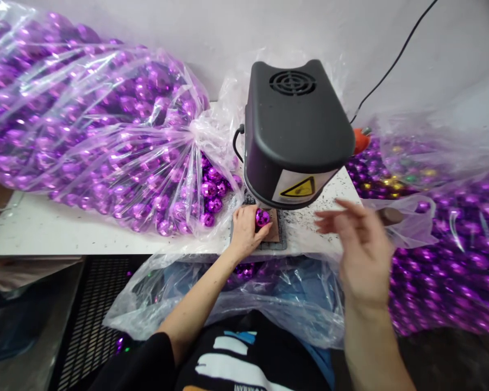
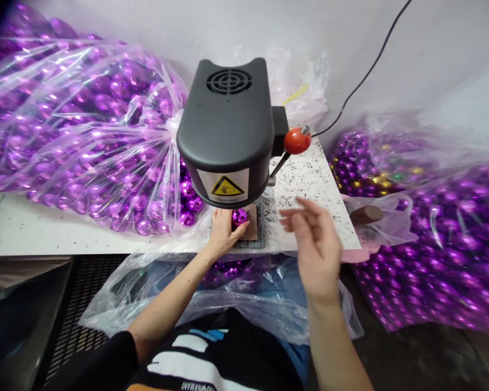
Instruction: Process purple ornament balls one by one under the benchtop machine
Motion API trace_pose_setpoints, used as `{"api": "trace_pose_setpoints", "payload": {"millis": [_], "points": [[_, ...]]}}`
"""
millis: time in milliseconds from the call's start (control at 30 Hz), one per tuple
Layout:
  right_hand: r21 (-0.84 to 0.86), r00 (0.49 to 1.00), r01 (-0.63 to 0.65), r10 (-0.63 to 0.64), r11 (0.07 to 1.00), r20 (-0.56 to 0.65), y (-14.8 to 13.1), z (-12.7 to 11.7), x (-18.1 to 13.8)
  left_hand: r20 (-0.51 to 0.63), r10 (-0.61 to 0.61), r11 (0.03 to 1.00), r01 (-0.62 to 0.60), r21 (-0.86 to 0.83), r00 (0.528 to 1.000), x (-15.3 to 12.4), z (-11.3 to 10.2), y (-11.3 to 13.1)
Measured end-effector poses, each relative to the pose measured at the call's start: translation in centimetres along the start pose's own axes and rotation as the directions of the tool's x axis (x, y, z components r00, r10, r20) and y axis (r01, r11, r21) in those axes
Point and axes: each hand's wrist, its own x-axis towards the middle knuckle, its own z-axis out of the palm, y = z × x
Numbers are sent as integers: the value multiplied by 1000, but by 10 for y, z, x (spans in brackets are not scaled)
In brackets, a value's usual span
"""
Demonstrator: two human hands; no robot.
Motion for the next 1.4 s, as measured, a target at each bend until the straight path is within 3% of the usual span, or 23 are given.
{"api": "trace_pose_setpoints", "payload": {"millis": [67, 133, 200, 267, 333, 433, 500, 567, 633, 700, 800, 867, 1033, 1400], "points": [[-35, 965, 251, -253, 967, -68, -34, 5, 23, 20, 17, 1000, -17, 7, 1000, 1, 0, -2], [-102, 887, 456, -461, 884, -30, -62, 13, 44, 26, 27, 1000, -28, 12, 999, 1, 0, -4], [-262, 819, 566, -568, 781, 76, -78, 21, 61, 23, 26, 1000, -26, 15, 999, 1, 1, -6], [-439, 766, 614, -629, 656, 132, -85, 28, 74, 13, 21, 1000, -21, 16, 1000, 1, 2, -6], [-579, 740, 591, -663, 562, 113, -87, 32, 82, 3, 24, 1000, -24, 13, 1000, 1, 3, -7], [-728, 776, 479, -624, 490, 91, -86, 34, 92, -8, 30, 1000, -30, -1, 1000, 0, 4, -7], [-738, 823, 450, -554, 503, 124, -83, 33, 98, -10, 27, 1000, -27, -14, 1000, 0, 4, -7], [-639, 873, 443, -464, 629, 148, -78, 33, 100, -8, 24, 999, -25, -27, 1000, 1, 3, -6], [-526, 891, 432, -438, 732, 122, -70, 33, 95, -2, 24, 999, -24, -37, 1000, 1, 2, -5], [-513, 863, 451, -503, 730, 44, -60, 33, 83, 0, 21, 999, -21, -41, 1000, 1, 1, -5], [-599, 762, 516, -647, 612, -4, -43, 28, 55, -4, 24, 999, -24, -39, 1000, 0, 1, -5], [-640, 727, 532, -687, 555, 8, -31, 25, 37, -8, 29, 999, -29, -38, 1000, 0, 1, -5], [-646, 706, 542, -708, 537, 4, 1, 21, 10, -5, 19, 999, -19, -26, 1000, -2, 3, -5], [-480, 666, 638, -745, 603, -50, 38, 31, 9, 22, 14, 996, -12, -84, 1000, -1, 0, -3]]}}
